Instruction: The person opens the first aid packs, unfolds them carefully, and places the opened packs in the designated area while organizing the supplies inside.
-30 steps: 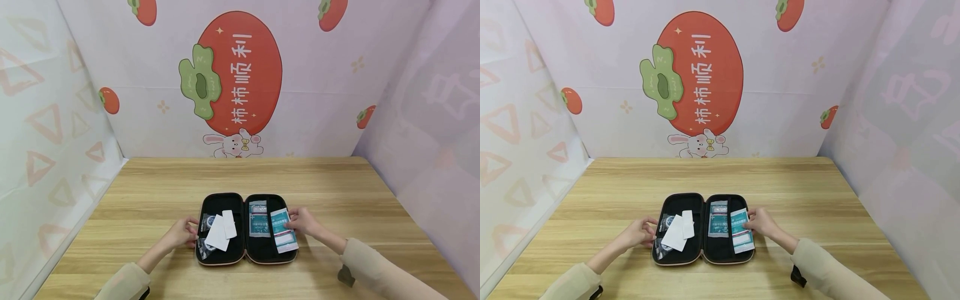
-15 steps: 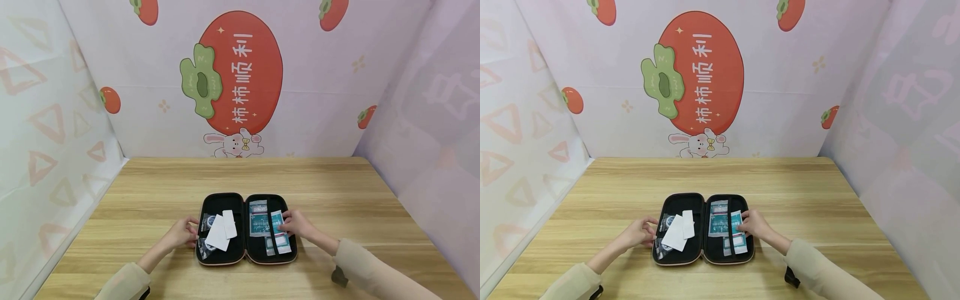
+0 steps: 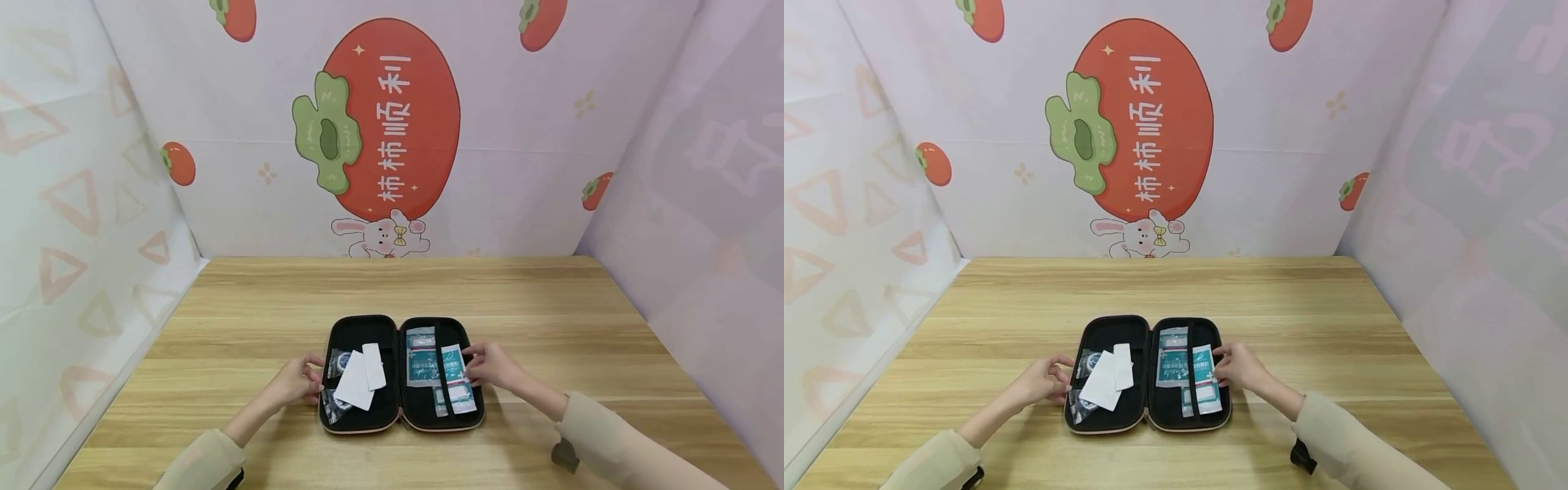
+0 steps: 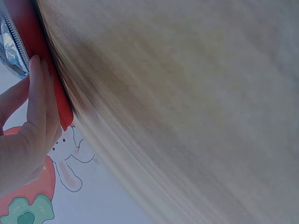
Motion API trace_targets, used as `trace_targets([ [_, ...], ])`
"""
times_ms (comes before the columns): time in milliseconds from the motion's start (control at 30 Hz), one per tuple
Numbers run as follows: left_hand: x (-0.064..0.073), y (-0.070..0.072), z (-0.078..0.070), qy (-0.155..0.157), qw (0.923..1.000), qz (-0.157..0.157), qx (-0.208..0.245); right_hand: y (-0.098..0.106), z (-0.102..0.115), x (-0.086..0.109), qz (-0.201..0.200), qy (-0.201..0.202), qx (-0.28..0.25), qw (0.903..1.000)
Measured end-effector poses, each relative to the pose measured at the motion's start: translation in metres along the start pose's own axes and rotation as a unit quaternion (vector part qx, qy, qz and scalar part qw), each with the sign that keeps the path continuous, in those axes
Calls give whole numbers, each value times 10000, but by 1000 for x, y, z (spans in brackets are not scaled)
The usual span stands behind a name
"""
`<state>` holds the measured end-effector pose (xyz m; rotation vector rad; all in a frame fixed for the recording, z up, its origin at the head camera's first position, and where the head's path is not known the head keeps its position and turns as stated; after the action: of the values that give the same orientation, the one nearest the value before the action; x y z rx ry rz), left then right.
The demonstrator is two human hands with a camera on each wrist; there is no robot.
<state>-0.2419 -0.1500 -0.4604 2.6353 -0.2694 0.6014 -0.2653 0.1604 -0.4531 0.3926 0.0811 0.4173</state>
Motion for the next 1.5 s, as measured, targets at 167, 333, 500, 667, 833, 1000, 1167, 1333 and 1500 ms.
trace_targets([
  [167,0,0,0,-62,10000,35,-45,-5,0,0,11,47,-189,9998],
  [333,-1,1,1,10,10000,-37,-2,-12,-1,-2,42,119,-309,9994],
  [500,-1,1,1,39,10000,-63,35,-19,3,-3,121,222,-432,9987],
  [667,-1,1,1,19,10000,-43,47,-26,6,-4,200,321,-580,9976],
  [833,-4,1,2,26,10000,-42,48,-29,6,-5,190,323,-709,9968],
  [1000,-4,0,3,14,10000,3,33,-33,4,-7,195,341,-830,9958],
  [1167,-4,0,3,-14,10000,45,25,-34,1,-8,172,294,-875,9956],
  [1333,-5,1,3,49,10000,-12,33,-35,1,-7,163,168,-804,9965],
  [1500,-4,1,2,47,10000,-14,28,-36,-6,-9,137,133,-830,9964],
])
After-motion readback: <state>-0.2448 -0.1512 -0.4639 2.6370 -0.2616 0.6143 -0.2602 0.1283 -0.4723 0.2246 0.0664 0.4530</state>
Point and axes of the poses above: each hand's wrist, its own x-axis away from the middle knuckle, its own y-axis out of the back of the hand, z = x × y, the point moved 10 cm from there along -x, towards the middle knuckle, and after that the axes turned 14 degrees about y, right-handed, at the moved point
